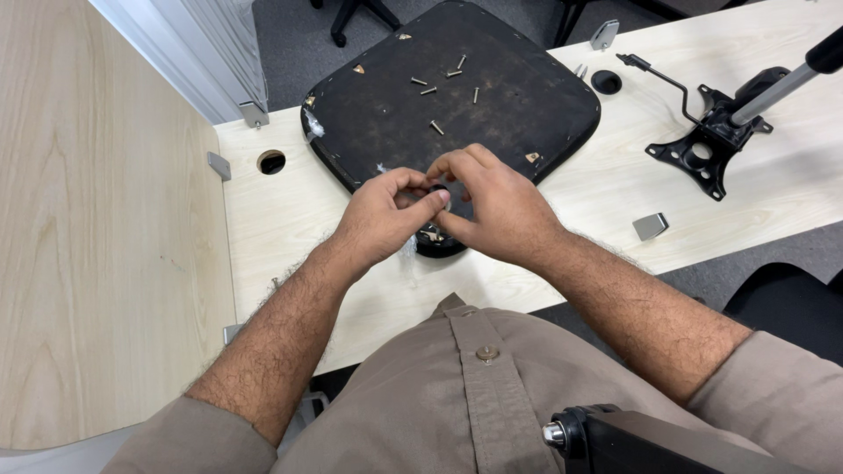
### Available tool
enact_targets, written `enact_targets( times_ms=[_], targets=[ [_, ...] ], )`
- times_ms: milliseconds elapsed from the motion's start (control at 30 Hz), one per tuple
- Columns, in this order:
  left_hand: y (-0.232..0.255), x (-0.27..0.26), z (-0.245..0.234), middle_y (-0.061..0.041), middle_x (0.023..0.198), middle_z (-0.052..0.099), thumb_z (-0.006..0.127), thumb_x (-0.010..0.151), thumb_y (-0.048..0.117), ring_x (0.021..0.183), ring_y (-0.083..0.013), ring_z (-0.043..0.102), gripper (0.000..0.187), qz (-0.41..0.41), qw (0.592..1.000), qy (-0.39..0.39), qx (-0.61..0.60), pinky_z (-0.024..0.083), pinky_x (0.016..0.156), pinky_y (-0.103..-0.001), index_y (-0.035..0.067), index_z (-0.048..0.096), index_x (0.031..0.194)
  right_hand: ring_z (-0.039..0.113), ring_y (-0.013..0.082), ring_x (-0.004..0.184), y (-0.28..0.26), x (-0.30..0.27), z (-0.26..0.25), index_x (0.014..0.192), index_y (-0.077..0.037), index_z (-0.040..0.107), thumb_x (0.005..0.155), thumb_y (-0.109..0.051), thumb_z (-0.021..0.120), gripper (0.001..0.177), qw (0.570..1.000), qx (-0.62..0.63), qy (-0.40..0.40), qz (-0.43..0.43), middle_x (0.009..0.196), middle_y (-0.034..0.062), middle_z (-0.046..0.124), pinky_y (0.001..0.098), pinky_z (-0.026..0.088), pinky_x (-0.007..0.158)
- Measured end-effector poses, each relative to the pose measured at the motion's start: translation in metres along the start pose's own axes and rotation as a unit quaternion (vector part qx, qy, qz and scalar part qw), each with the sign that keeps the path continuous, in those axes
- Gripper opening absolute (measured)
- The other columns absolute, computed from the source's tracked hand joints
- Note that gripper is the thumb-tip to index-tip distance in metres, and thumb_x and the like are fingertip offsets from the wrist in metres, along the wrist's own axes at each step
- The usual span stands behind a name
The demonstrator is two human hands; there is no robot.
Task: The person uses a screwdriver to tighten screws into a black chair seat placed on a light wooden table. They repeatedly pick up screws, align them with holes in the seat, and turn the screwdriver to secure them.
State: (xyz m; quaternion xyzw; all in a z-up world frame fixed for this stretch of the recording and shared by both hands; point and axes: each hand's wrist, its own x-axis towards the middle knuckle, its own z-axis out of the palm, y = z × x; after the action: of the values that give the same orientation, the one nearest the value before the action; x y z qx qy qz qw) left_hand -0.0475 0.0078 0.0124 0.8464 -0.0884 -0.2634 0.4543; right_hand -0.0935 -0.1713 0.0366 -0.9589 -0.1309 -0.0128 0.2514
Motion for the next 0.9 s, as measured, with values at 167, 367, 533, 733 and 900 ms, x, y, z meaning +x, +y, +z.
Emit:
enact_targets(
  times_ms=[167, 367, 533, 733, 900],
  targets=[
    [-0.001, 0.003, 0.005, -0.007, 0.104, 0.075, 0.07, 0.095, 0.04, 0.105, -0.0147, 0.073, 0.042, 0.014, 0.999, 0.007, -0.035, 0.06, 0.098, -0.04, 0.011, 0.065, 0.126, 0.07, 0.0173, 0.102, 0.01, -0.001, -0.001, 0.12, -0.012, 0.065, 0.092, -0.021, 0.075, 0.03, 1.0, 0.017, -0.018, -0.01, 0.11, 0.0064, 0.064, 0.0356, 0.063, 0.084],
    [-0.005, 0.001, 0.006, -0.005, 0.112, 0.075, 0.065, 0.096, 0.035, 0.11, -0.0129, 0.07, 0.04, 0.043, 0.994, -0.001, -0.096, 0.056, 0.103, -0.038, 0.011, 0.066, 0.128, 0.069, 0.0187, 0.102, 0.016, 0.003, -0.005, 0.125, -0.012, 0.065, 0.089, -0.017, 0.075, 0.038, 0.995, 0.057, -0.041, -0.075, 0.113, 0.0064, 0.064, 0.0354, 0.063, 0.084],
    [-0.004, 0.001, 0.007, -0.006, 0.11, 0.076, 0.067, 0.095, 0.041, 0.109, -0.0133, 0.072, 0.043, 0.006, 0.995, 0.014, -0.094, 0.059, 0.101, -0.037, 0.011, 0.066, 0.126, 0.069, 0.0193, 0.102, 0.019, 0.008, -0.006, 0.122, -0.01, 0.064, 0.089, -0.027, 0.08, 0.04, 0.996, 0.036, -0.034, -0.08, 0.111, 0.0074, 0.065, 0.0375, 0.061, 0.083],
    [-0.006, 0.0, 0.013, -0.006, 0.11, 0.076, 0.066, 0.097, 0.042, 0.112, -0.0138, 0.072, 0.041, 0.005, 0.994, 0.062, -0.095, 0.058, 0.102, -0.037, 0.011, 0.067, 0.124, 0.071, 0.0168, 0.101, 0.022, 0.014, -0.003, 0.119, -0.014, 0.067, 0.094, -0.026, 0.075, 0.029, 0.995, 0.04, -0.06, -0.072, 0.111, 0.0063, 0.067, 0.0337, 0.064, 0.085],
    [-0.006, -0.003, 0.009, -0.003, 0.112, 0.075, 0.063, 0.097, 0.041, 0.113, -0.0133, 0.07, 0.04, 0.014, 0.994, 0.058, -0.088, 0.058, 0.102, -0.038, 0.016, 0.065, 0.128, 0.07, 0.0189, 0.104, 0.021, 0.021, -0.001, 0.125, -0.012, 0.066, 0.092, -0.02, 0.075, 0.035, 0.987, 0.045, -0.057, -0.147, 0.114, 0.0066, 0.07, 0.0363, 0.062, 0.087]
  ],
)
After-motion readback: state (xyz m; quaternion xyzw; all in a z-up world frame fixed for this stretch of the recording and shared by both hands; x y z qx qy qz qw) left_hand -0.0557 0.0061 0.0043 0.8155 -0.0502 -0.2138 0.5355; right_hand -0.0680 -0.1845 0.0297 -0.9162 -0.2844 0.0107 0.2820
